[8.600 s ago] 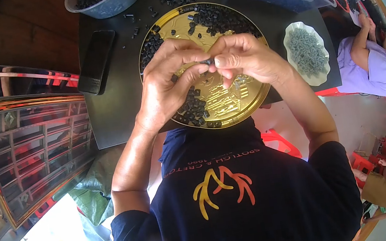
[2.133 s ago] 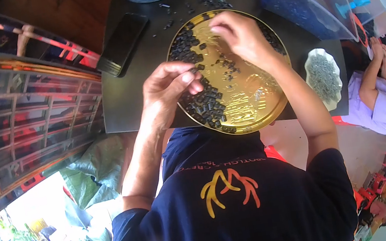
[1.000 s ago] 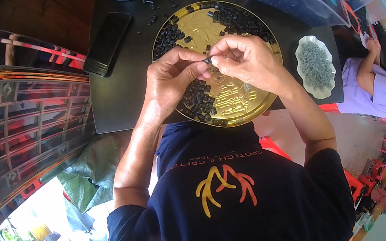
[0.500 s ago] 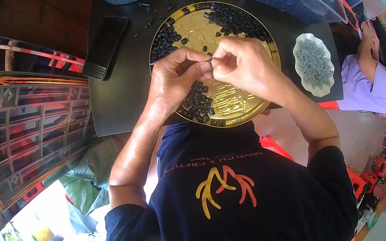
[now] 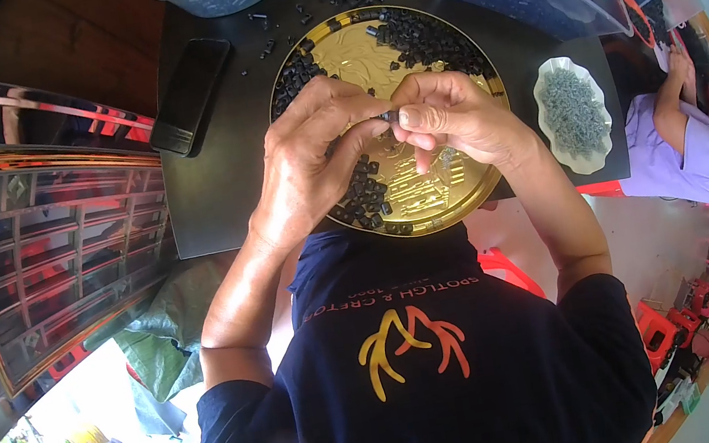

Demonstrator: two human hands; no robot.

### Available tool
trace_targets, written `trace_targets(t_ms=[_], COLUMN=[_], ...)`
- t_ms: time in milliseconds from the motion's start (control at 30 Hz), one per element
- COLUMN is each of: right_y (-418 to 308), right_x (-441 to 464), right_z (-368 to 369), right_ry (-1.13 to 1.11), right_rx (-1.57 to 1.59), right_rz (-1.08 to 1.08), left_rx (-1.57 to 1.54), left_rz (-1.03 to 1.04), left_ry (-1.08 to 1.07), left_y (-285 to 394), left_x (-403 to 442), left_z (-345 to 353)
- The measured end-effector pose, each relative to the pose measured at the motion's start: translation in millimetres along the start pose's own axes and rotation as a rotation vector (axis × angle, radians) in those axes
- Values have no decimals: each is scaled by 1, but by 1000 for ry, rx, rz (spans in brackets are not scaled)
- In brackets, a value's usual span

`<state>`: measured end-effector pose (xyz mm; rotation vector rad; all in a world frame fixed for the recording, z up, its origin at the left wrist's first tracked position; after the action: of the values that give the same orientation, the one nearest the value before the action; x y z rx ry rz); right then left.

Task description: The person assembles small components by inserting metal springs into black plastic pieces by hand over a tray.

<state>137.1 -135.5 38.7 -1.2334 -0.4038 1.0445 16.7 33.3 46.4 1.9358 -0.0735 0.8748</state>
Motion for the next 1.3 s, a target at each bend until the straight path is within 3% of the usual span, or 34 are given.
trace_targets(t_ms=[300,600,700,800,900,1200,1300], right_y=[8,6,1,-3,-3,5,6], right_x=[-6,-8,-10,-12,-12,-10,-10], right_z=[6,2,3,4,5,6,7], right_ry=[196,225,211,146,130,237,260], right_rx=[-142,-306,-369,-334,-312,-334,-379], right_rz=[-142,-47,-20,-7,-7,-49,-72], left_rx=[-78,-37,-169,-378,-448,-99,-36], left_rz=[-265,-215,-337,-587,-629,-189,-164], left_ry=[-16,-81,-102,-132,-129,-114,-115], left_y=[1,-1,-12,-13,-14,-11,-7], left_x=[-4,-5,-11,-12,-11,-6,-7], left_z=[6,8,11,9,8,8,8])
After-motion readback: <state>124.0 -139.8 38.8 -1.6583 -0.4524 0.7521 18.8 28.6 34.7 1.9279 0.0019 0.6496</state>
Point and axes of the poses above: each hand's wrist, its own x-axis towards the middle knuckle, its own z-axis out of the palm, y = z × x, the point moved 1 cm from there along x, towards the middle knuckle, and after that the axes turned 12 degrees about y, right-handed, at the moved point
